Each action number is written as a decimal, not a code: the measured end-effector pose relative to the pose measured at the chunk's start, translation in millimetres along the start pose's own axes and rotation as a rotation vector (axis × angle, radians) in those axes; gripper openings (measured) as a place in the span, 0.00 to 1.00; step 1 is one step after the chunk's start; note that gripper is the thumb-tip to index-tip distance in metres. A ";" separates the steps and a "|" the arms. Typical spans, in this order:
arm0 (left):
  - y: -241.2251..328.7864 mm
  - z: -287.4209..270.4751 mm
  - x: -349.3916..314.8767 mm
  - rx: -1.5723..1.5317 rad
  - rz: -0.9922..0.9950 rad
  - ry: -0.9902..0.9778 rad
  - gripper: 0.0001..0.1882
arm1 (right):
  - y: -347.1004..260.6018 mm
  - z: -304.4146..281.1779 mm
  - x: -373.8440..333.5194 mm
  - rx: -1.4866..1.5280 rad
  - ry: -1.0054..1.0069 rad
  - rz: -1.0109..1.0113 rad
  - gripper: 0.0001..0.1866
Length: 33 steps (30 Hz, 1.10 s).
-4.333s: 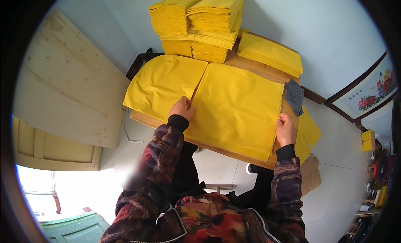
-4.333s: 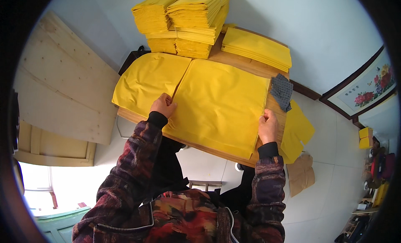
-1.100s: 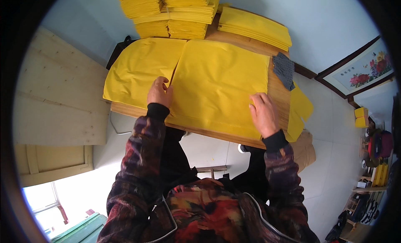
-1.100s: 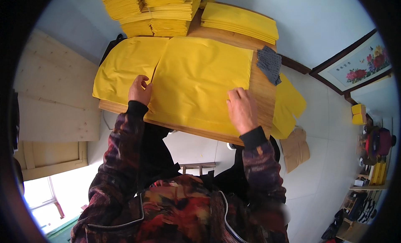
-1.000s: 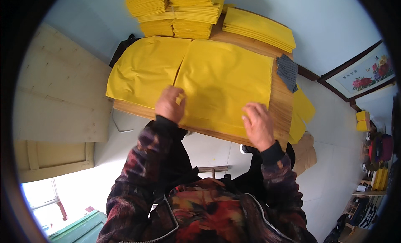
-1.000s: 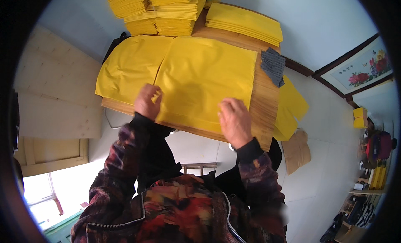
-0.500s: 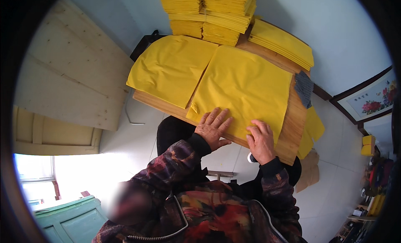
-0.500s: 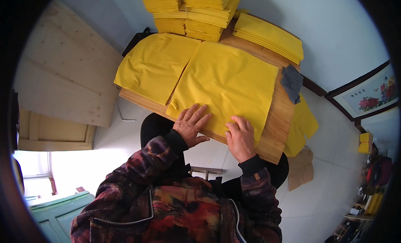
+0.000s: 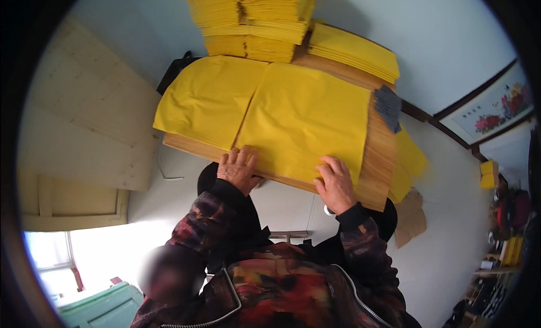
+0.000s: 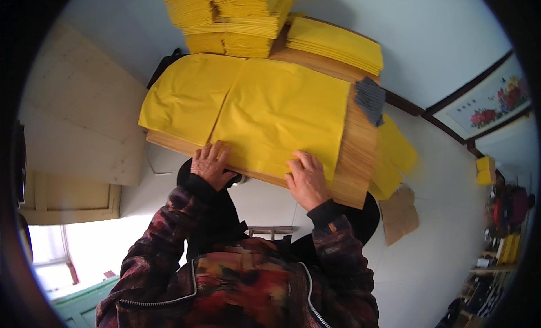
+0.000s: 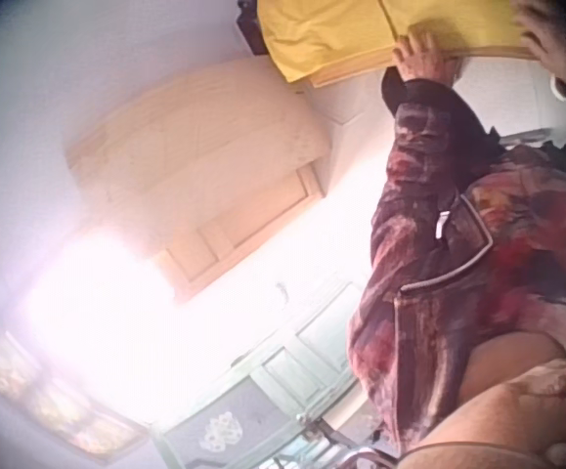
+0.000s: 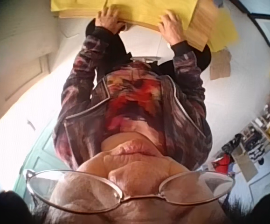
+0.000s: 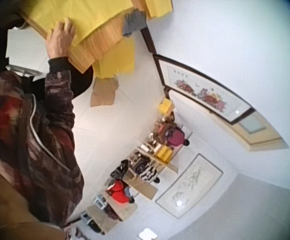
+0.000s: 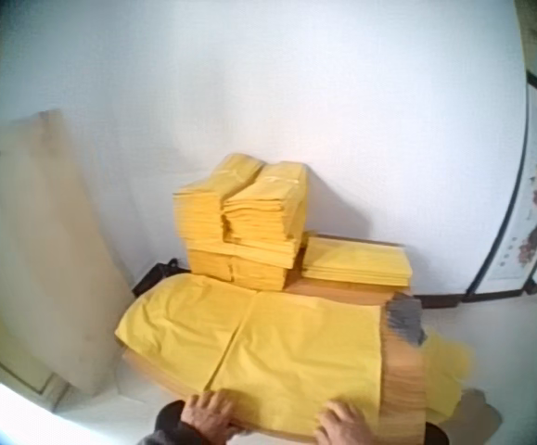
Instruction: The person folds yellow padded envelopes on a wooden table. They repeatedly fold the envelopes in half and then fold the bottom edge up, smoothing the creases, and stack the finished envelopes on the table.
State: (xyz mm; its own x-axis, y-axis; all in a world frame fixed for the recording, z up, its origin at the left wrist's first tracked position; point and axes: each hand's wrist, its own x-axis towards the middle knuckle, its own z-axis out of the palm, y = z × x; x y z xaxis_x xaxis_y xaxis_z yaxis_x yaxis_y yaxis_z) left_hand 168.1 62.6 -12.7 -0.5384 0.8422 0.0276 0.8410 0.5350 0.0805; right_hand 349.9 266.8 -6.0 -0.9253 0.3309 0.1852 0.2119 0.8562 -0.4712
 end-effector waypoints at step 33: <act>-35.7 -5.7 -7.0 -0.709 0.317 0.049 0.08 | 27.6 -78.5 -53.9 -0.142 -0.433 -0.020 0.40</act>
State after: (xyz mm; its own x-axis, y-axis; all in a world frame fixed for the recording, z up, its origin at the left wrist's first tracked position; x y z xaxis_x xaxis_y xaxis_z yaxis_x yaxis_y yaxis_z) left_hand 141.6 37.2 -10.1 -0.2932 0.9352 0.1987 0.7293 0.0843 0.6790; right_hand 430.3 303.8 38.8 -0.9696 0.1429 -0.1986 0.2053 0.9167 -0.3429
